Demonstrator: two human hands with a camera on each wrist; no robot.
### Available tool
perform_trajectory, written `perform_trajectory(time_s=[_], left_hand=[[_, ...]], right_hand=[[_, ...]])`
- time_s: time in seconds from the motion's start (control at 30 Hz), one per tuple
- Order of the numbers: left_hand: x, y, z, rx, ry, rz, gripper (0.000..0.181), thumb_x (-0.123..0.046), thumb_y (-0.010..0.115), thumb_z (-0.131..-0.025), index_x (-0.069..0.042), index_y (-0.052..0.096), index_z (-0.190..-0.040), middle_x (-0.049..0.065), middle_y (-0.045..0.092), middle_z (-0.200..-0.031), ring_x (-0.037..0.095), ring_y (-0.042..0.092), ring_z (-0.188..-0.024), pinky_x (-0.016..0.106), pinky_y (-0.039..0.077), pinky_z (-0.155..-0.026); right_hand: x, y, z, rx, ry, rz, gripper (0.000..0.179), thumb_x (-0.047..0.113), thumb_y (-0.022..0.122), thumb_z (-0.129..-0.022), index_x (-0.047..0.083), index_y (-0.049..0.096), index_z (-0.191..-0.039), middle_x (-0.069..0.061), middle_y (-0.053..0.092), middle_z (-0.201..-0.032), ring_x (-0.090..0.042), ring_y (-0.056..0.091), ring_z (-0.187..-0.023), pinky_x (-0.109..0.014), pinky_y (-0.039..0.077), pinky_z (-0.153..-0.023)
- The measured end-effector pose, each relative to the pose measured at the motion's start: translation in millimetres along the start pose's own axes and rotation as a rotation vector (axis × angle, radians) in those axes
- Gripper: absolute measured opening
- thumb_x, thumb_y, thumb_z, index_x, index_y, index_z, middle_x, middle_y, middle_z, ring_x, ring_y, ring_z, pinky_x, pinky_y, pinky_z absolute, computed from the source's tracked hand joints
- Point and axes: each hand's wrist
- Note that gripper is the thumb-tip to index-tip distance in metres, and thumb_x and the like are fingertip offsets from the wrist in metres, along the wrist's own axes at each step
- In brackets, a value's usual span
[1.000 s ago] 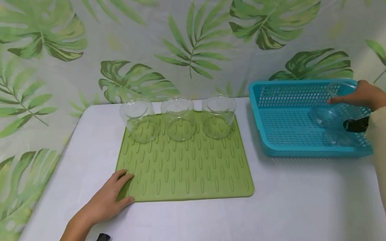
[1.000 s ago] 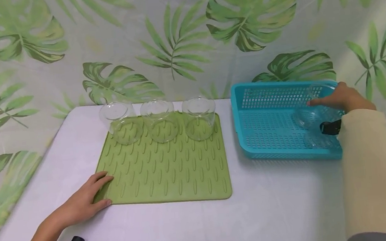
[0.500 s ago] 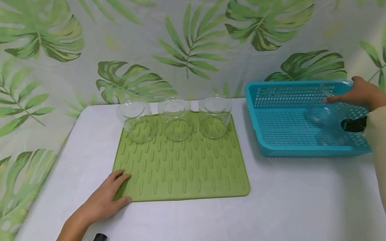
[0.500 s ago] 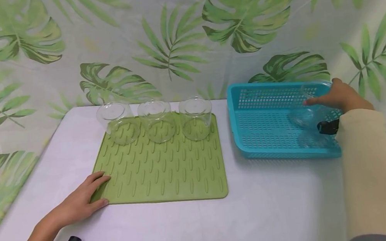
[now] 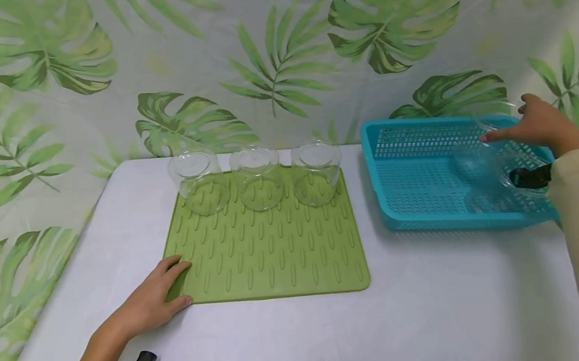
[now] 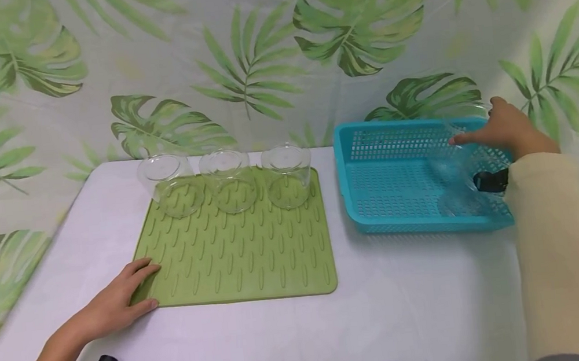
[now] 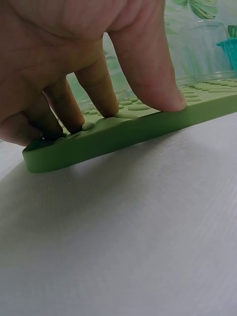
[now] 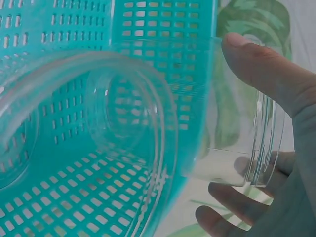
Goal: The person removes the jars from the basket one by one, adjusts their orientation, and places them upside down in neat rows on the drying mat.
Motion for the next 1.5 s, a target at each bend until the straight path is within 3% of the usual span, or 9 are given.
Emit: perform_trajectory(time_s=[0.43,0.73,0.93,1.13,1.5], left_hand=[[0.2,-1.5,0.5,-0.002,0.005,0.004,0.066,-0.023,0.073,-0.089,0.000,0.045,-0.144,0.029,0.034,-0.152,0.052,0.036,-0.138,0.065,0.041,-0.104],[0.3,-3.0,-1.4,-0.006,0.007,0.003,0.065,-0.022,0.072,-0.089,0.001,0.045,-0.144,0.030,0.033,-0.152,0.053,0.035,-0.138,0.066,0.040,-0.105],[-0.1,-1.9,-0.3,-0.002,0.000,0.007,0.066,-0.022,0.073,-0.089,0.001,0.045,-0.144,0.030,0.033,-0.152,0.053,0.035,-0.138,0.066,0.040,-0.104],[0.9,-0.7,1.3,-0.005,0.001,0.002,0.066,-0.022,0.073,-0.089,0.001,0.046,-0.143,0.030,0.034,-0.151,0.053,0.036,-0.137,0.065,0.041,-0.104],[0.1,-0.5,1.6,-0.010,0.001,0.000,0.066,-0.022,0.073,-0.088,0.001,0.046,-0.143,0.030,0.035,-0.151,0.053,0.037,-0.137,0.065,0.042,-0.103]], right_hand=[[14.1,-8.5,-1.4,-0.106,-0.007,0.001,0.124,0.059,0.065,-0.086,-0.014,-0.012,-0.151,-0.048,0.013,-0.150,-0.067,0.026,-0.127,-0.078,0.032,-0.095],[27.7,-14.8,-1.5,-0.101,-0.006,0.036,0.123,0.059,0.065,-0.087,-0.018,-0.006,-0.150,-0.047,0.019,-0.149,-0.066,0.029,-0.125,-0.077,0.033,-0.095],[33.5,-14.7,-0.6,-0.071,-0.019,-0.047,0.122,0.058,0.066,-0.087,-0.010,-0.010,-0.153,-0.044,0.010,-0.155,-0.067,0.025,-0.130,-0.078,0.032,-0.095],[47.2,-18.5,4.6,-0.021,-0.102,-0.154,0.120,0.049,0.069,-0.089,0.001,-0.018,-0.156,-0.038,0.000,-0.160,-0.065,0.015,-0.139,-0.078,0.026,-0.099],[80.8,-21.0,24.1,-0.025,-0.206,-0.142,0.117,0.043,0.074,-0.087,0.007,-0.011,-0.159,-0.036,0.009,-0.160,-0.062,0.020,-0.140,-0.078,0.028,-0.098]])
Point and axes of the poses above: each hand's wrist, its own z-axis away from the middle knuckle, its own y-axis out of the palm, x = y × z
